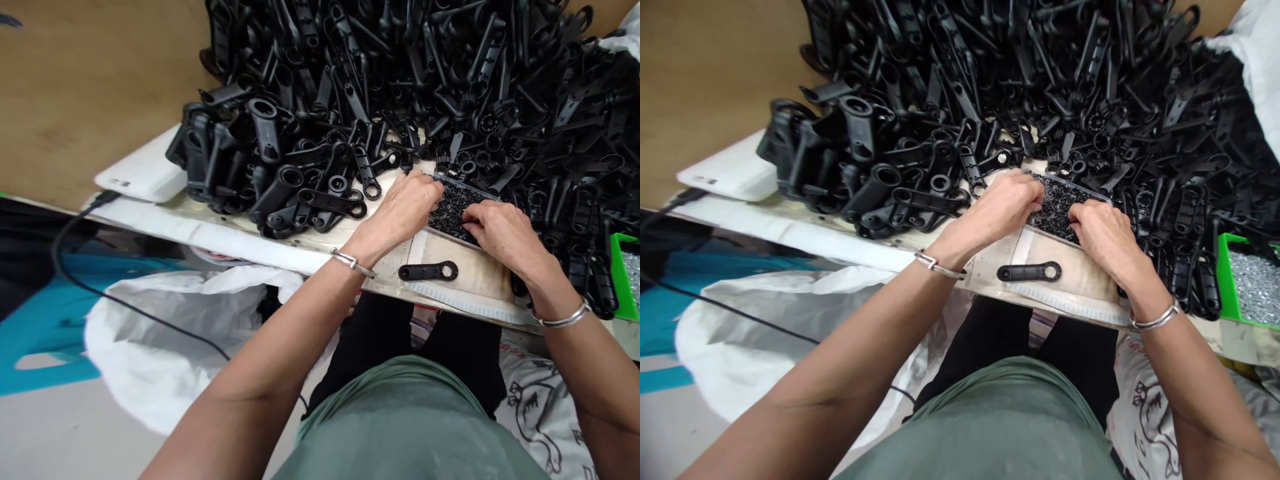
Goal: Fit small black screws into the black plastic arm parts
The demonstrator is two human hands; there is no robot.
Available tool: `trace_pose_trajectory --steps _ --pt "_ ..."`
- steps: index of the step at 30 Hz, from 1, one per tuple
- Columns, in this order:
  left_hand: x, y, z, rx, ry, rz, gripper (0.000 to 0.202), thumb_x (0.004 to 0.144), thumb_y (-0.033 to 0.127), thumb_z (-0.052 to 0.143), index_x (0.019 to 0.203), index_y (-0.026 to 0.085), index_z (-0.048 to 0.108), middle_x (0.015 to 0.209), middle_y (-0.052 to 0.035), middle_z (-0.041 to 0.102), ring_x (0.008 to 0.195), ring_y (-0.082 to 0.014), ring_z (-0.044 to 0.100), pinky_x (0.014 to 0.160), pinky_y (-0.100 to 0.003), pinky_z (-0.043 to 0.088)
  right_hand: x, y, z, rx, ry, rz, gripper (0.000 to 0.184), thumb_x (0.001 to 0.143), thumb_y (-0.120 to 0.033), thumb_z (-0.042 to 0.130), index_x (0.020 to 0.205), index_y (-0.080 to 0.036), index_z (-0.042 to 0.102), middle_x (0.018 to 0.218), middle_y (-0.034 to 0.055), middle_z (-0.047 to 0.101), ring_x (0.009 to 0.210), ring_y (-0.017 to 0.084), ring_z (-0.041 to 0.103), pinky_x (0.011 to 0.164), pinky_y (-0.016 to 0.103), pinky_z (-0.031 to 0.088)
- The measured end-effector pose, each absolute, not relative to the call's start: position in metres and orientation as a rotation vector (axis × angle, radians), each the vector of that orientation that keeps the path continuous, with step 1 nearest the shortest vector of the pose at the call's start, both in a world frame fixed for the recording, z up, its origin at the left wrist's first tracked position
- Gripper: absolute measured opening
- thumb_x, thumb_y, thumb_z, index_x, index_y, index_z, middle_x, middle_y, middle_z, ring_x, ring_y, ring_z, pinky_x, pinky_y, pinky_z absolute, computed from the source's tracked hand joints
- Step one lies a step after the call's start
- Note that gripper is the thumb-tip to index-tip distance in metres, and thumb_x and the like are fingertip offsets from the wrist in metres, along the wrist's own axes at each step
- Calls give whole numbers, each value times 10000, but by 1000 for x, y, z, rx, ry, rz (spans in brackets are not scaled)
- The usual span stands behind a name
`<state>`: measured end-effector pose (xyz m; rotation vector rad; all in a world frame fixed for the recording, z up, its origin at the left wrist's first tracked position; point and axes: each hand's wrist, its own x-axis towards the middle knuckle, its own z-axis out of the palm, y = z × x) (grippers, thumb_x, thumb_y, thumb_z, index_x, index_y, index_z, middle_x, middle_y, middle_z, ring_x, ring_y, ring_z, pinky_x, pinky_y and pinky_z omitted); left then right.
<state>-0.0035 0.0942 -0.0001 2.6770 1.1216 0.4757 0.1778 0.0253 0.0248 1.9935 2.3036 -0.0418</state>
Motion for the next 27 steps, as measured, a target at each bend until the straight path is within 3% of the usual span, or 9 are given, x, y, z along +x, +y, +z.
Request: trace_pose_trajectory --steps 6,10,16,21,27 --pt "-14 89 9 2121 1116 773 87 808 99 617 822 151 684 741 -1 678 766 -159 629 753 -300 470 175 30 28 1915 2250 -44 232 878 -208 492 925 -219 719 963 89 719 834 250 639 610 320 356" --pt "-18 78 4 1548 942 937 109 751 56 669 834 126 675 763 -18 718 757 -147 685 718 -269 517 174 28 29 1964 2229 -51 256 900 -230 474 936 -229 727 956 81 732 852 253 657 631 315 389" --pt "-21 57 4 992 784 934 150 721 -19 657 808 103 660 719 -24 738 573 -69 649 578 -184 514 172 24 31 1982 2195 -9 274 911 -219 466 984 -231 731 1022 93 739 897 296 685 645 334 416" --pt "-23 49 1 913 744 970 164 699 -44 659 784 97 670 698 -28 738 631 -90 687 594 -181 519 168 29 32 1975 2120 17 234 903 -261 510 978 -227 728 983 126 739 875 304 690 648 340 432" --pt "-26 48 -7 913 721 1042 175 672 -44 682 775 97 679 724 -37 741 726 -130 720 646 -208 533 170 30 27 2069 2117 1 229 894 -255 508 944 -236 731 945 96 739 878 281 688 682 343 448"
